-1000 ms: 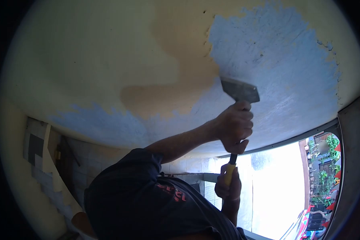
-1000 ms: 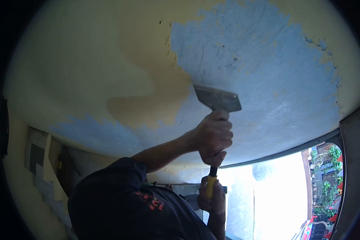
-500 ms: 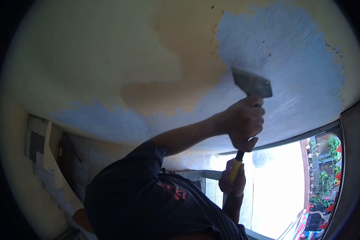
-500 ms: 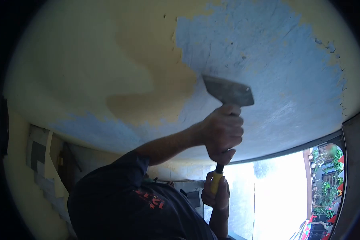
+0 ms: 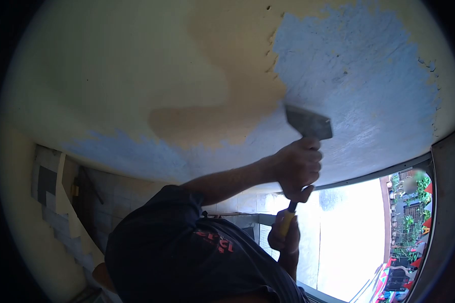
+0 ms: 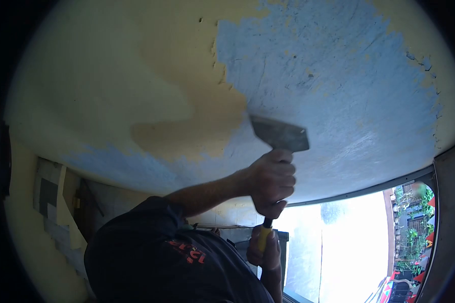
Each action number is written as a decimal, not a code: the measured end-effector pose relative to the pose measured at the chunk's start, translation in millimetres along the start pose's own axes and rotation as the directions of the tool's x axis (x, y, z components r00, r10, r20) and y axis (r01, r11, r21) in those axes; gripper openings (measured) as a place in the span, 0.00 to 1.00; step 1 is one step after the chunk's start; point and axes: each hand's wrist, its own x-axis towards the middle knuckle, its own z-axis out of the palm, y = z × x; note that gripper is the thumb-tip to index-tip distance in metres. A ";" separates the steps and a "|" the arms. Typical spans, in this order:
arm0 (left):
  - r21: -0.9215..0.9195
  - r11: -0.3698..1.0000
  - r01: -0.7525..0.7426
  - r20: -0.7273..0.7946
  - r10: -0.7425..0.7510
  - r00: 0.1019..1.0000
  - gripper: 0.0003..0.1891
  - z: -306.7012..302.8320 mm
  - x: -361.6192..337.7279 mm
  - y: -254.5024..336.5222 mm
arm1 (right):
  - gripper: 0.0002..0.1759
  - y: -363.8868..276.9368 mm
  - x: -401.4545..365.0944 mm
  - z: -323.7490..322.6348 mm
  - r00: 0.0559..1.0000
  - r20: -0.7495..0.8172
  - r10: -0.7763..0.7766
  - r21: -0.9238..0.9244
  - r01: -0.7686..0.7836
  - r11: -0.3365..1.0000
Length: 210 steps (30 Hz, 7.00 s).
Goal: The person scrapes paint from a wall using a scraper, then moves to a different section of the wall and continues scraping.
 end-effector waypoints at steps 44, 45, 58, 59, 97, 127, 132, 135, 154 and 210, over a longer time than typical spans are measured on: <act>0.057 0.998 0.000 -0.053 0.003 0.999 0.11 -2.8 11.2 -9.6 | 0.32 -19.1 6.8 26.6 0.996 -0.077 -0.037 -0.200 0.021 0.980; 0.023 0.999 0.027 -0.025 -0.026 0.999 0.11 -5.5 10.8 -5.1 | 0.32 -16.8 5.1 27.8 0.995 -0.094 -0.031 -0.204 0.012 0.979; 0.065 0.998 0.009 -0.072 -0.004 0.997 0.11 8.0 9.0 -8.9 | 0.30 -22.6 0.1 18.9 0.988 -0.148 -0.043 -0.202 0.013 0.979; 0.078 0.997 -0.014 -0.078 0.020 0.997 0.11 4.5 17.8 -12.3 | 0.31 -29.8 0.2 19.3 0.987 -0.153 -0.047 -0.215 0.013 0.976; 0.089 0.995 0.041 0.060 -0.047 0.997 0.10 0.3 -6.4 -0.9 | 0.29 -0.3 9.1 13.2 0.990 -0.132 -0.057 -0.204 0.029 0.979; 0.071 0.997 0.040 0.087 -0.046 0.995 0.10 1.7 -19.8 0.4 | 0.27 13.6 17.6 -7.2 0.994 -0.056 -0.094 -0.293 0.074 0.953; 0.070 0.994 0.083 0.121 -0.091 0.988 0.10 11.4 -37.8 7.0 | 0.27 24.0 13.0 -16.8 0.995 -0.089 -0.045 -0.250 0.022 0.968; 0.062 0.995 0.081 0.134 -0.088 0.987 0.10 12.8 -40.8 8.9 | 0.28 29.1 17.8 -22.4 0.998 -0.054 -0.041 -0.203 0.030 0.979; 0.089 0.993 0.079 0.106 -0.088 0.990 0.10 11.3 -38.4 1.5 | 0.28 15.0 20.8 -19.3 0.996 -0.080 -0.040 -0.245 0.019 0.969; 0.166 0.986 0.017 0.096 -0.033 0.995 0.22 0.9 2.8 -5.1 | 0.30 -19.8 25.8 5.1 0.997 0.040 -0.060 -0.282 0.069 0.957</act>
